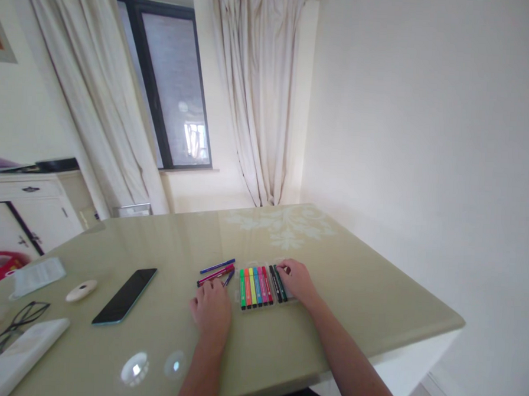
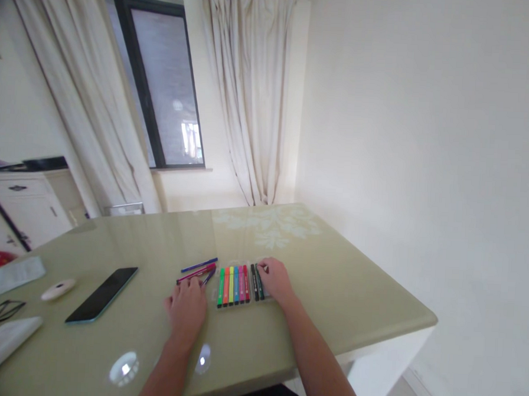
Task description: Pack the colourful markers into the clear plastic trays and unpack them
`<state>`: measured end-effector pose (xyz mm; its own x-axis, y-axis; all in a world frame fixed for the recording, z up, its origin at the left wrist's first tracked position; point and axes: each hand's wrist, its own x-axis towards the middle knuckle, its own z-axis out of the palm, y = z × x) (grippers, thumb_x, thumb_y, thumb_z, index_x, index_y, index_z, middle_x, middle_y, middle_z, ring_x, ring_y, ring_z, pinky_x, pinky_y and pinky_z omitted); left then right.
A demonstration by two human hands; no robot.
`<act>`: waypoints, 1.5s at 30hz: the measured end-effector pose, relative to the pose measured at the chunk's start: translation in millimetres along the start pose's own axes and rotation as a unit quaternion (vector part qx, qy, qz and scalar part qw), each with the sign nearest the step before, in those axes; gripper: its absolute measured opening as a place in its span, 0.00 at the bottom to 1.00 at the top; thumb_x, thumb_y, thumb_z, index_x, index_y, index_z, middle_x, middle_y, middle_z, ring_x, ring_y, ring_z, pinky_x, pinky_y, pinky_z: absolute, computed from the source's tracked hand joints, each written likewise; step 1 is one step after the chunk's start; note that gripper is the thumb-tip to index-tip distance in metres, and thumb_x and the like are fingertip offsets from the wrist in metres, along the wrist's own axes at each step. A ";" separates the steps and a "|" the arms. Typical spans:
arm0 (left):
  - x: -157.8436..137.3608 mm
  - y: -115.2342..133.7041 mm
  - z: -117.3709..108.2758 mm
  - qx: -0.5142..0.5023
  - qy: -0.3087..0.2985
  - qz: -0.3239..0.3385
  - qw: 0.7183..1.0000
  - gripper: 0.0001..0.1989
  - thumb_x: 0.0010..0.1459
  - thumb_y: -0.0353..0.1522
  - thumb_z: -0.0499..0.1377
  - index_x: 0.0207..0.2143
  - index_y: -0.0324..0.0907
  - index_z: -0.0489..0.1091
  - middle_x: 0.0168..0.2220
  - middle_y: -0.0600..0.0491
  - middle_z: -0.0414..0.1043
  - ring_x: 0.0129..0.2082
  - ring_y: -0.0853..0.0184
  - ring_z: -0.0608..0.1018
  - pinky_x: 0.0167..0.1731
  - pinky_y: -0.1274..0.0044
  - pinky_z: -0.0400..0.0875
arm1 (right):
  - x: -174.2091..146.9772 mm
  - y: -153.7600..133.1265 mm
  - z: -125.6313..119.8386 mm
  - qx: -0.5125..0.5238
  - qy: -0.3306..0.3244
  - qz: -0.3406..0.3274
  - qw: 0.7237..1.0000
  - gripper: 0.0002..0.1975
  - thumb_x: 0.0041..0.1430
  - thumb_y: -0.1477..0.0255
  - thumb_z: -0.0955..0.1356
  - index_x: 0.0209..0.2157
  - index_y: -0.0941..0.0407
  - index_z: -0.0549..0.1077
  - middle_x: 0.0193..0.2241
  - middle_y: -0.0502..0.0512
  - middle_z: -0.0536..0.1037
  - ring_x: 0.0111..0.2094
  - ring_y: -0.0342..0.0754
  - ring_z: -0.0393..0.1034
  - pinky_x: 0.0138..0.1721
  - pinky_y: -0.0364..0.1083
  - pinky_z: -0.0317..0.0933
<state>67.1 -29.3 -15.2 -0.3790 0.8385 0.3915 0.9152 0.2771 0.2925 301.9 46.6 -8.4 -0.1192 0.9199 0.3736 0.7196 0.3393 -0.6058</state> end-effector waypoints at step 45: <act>-27.3 77.3 25.3 -0.176 -0.051 0.410 0.894 0.12 0.68 0.32 0.57 0.49 0.49 0.77 0.49 0.54 0.80 0.51 0.64 0.78 0.55 0.69 0.71 | 0.9 8.7 -3.1 -0.019 -0.003 0.013 1.000 0.09 0.59 0.73 0.68 0.29 0.55 0.82 0.31 0.55 0.83 0.35 0.49 0.75 0.42 0.45 0.64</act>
<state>151.6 -19.0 -25.3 0.4292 0.7356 0.5241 0.7735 -0.5990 0.2072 310.1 49.7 -11.2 -0.1039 0.9294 0.3541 0.7481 0.3076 -0.5880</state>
